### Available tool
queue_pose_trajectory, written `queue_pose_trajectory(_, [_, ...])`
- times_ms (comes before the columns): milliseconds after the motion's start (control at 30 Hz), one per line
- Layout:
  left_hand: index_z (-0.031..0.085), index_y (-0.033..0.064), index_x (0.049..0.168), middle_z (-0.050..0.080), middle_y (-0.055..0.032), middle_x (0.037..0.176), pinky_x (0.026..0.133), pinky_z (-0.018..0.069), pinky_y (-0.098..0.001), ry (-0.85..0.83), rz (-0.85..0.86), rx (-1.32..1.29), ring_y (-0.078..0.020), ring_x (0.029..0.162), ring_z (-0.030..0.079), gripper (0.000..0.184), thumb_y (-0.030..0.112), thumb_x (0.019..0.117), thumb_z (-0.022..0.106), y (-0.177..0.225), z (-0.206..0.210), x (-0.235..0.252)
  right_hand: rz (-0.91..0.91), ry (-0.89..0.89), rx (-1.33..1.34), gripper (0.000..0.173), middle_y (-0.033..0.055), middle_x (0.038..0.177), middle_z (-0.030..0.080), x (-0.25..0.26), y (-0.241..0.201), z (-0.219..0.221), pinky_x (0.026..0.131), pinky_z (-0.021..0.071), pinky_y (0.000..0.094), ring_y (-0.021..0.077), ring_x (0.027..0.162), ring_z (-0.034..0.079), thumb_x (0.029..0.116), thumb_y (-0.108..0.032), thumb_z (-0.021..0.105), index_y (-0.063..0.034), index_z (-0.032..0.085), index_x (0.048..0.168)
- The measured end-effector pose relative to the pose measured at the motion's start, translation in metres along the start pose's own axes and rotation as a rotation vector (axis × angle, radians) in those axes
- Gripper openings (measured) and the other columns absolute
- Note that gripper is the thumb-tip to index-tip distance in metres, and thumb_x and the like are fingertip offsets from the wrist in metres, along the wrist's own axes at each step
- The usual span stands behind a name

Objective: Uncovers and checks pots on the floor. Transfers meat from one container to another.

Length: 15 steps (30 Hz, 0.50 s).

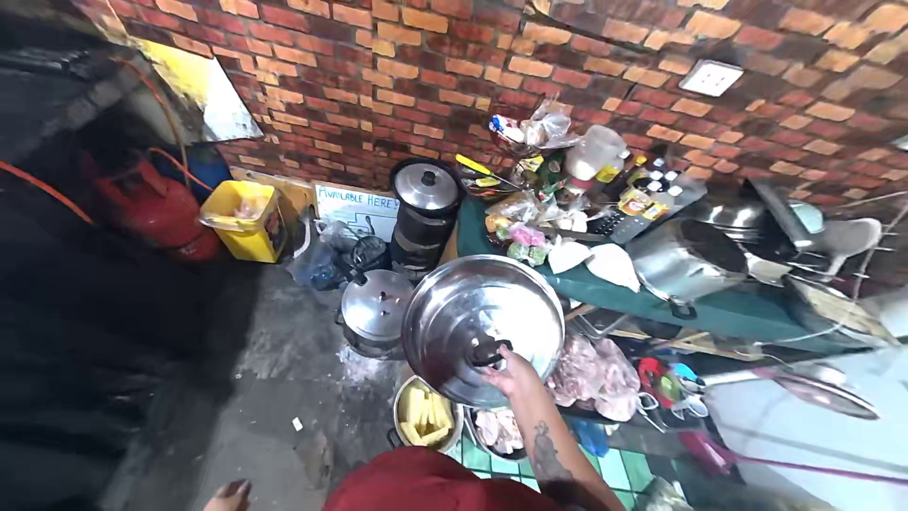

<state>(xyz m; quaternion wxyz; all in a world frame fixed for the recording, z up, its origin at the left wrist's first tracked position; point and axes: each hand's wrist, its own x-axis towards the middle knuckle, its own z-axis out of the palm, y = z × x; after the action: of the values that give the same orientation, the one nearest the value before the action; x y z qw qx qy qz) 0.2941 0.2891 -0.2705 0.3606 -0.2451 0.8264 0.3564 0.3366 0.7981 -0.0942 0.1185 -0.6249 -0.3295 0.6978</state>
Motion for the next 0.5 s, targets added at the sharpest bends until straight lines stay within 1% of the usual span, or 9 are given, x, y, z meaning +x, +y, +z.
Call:
queue_pose_trajectory(33, [0.055, -0.0045, 0.139, 0.063, -0.0304, 0.129, 0.098, 0.0514, -0.0581, 0.011, 0.033, -0.075, -0.0435, 0.115, 0.065, 0.042, 0.023, 0.1074, 0.055, -0.003, 0.009, 0.020, -0.009, -0.004, -0.003, 0.053, 0.0237, 0.159, 0.035, 0.000, -0.001, 0.000, 0.100, 0.0510, 0.0555, 0.0421, 0.137, 0.048, 0.1098, -0.028, 0.049, -0.0058, 0.031, 0.155])
queue_pose_trajectory(67, [0.057, -0.0042, 0.137, 0.064, -0.0304, 0.127, 0.095, 0.0520, -0.0585, 0.009, 0.064, -0.105, -0.0437, 0.111, 0.066, 0.040, 0.021, 0.1068, 0.056, -0.001, 0.020, 0.032, -0.017, -0.004, 0.001, 0.054, 0.0235, 0.159, 0.035, 0.001, -0.003, -0.002, 0.100, 0.0510, 0.0553, 0.0421, 0.138, 0.048, 0.1096, -0.028, 0.050, -0.0060, 0.031, 0.155])
queue_pose_trajectory(100, [0.059, -0.0043, 0.135, 0.065, -0.0303, 0.126, 0.096, 0.0515, -0.0585, -0.008, 0.089, -0.095, -0.0438, 0.111, 0.066, 0.037, 0.020, 0.1063, 0.057, 0.007, 0.030, 0.036, -0.025, 0.002, 0.004, 0.055, 0.0233, 0.160, 0.034, 0.001, -0.004, -0.005, 0.101, 0.0510, 0.0551, 0.0422, 0.138, 0.047, 0.1093, -0.029, 0.051, -0.0061, 0.031, 0.155])
queue_pose_trajectory(200, [0.062, -0.0022, 0.133, 0.065, -0.0275, 0.128, 0.102, 0.0489, -0.0583, -0.129, 0.177, 0.123, -0.0422, 0.116, 0.065, 0.037, 0.022, 0.1062, 0.057, 0.037, 0.058, 0.037, -0.052, 0.041, 0.024, 0.058, 0.0229, 0.160, 0.033, 0.006, -0.009, -0.016, 0.103, 0.0499, 0.0556, 0.0425, 0.140, 0.045, 0.1078, -0.029, 0.054, -0.0054, 0.031, 0.155])
queue_pose_trajectory(300, [0.064, 0.0007, 0.133, 0.066, -0.0249, 0.129, 0.107, 0.0458, -0.0583, -0.278, 0.285, 0.398, -0.0404, 0.123, 0.063, 0.039, 0.027, 0.1058, 0.056, 0.056, 0.079, 0.027, -0.116, 0.060, 0.049, 0.056, 0.0220, 0.160, 0.033, 0.021, -0.008, -0.035, 0.106, 0.0473, 0.0555, 0.0404, 0.140, 0.044, 0.1078, -0.026, 0.054, -0.0045, 0.033, 0.155])
queue_pose_trajectory(367, [0.064, 0.0011, 0.133, 0.066, -0.0244, 0.130, 0.108, 0.0450, -0.0584, -0.320, 0.312, 0.497, -0.0401, 0.124, 0.062, 0.040, 0.029, 0.1056, 0.056, 0.064, 0.082, 0.024, -0.161, 0.066, 0.070, 0.055, 0.0216, 0.158, 0.036, 0.028, -0.006, -0.042, 0.105, 0.0461, 0.0535, 0.0378, 0.136, 0.046, 0.1079, -0.024, 0.054, -0.0049, 0.033, 0.155])
queue_pose_trajectory(433, [0.064, 0.0001, 0.133, 0.066, -0.0258, 0.129, 0.108, 0.0448, -0.0586, -0.318, 0.306, 0.535, -0.0410, 0.124, 0.062, 0.041, 0.029, 0.1061, 0.056, 0.063, 0.077, 0.027, -0.202, 0.061, 0.085, 0.053, 0.0204, 0.156, 0.038, 0.024, -0.007, -0.044, 0.104, 0.0455, 0.0509, 0.0344, 0.133, 0.048, 0.1087, -0.021, 0.052, -0.0064, 0.033, 0.155])
queue_pose_trajectory(500, [0.065, -0.0010, 0.131, 0.066, -0.0275, 0.128, 0.107, 0.0448, -0.0605, -0.299, 0.288, 0.576, -0.0431, 0.125, 0.062, 0.040, 0.029, 0.1065, 0.054, 0.061, 0.070, 0.030, -0.245, 0.049, 0.077, 0.051, 0.0201, 0.152, 0.041, 0.013, -0.015, -0.039, 0.100, 0.0470, 0.0466, 0.0313, 0.126, 0.051, 0.1090, -0.020, 0.051, -0.0070, 0.034, 0.155])
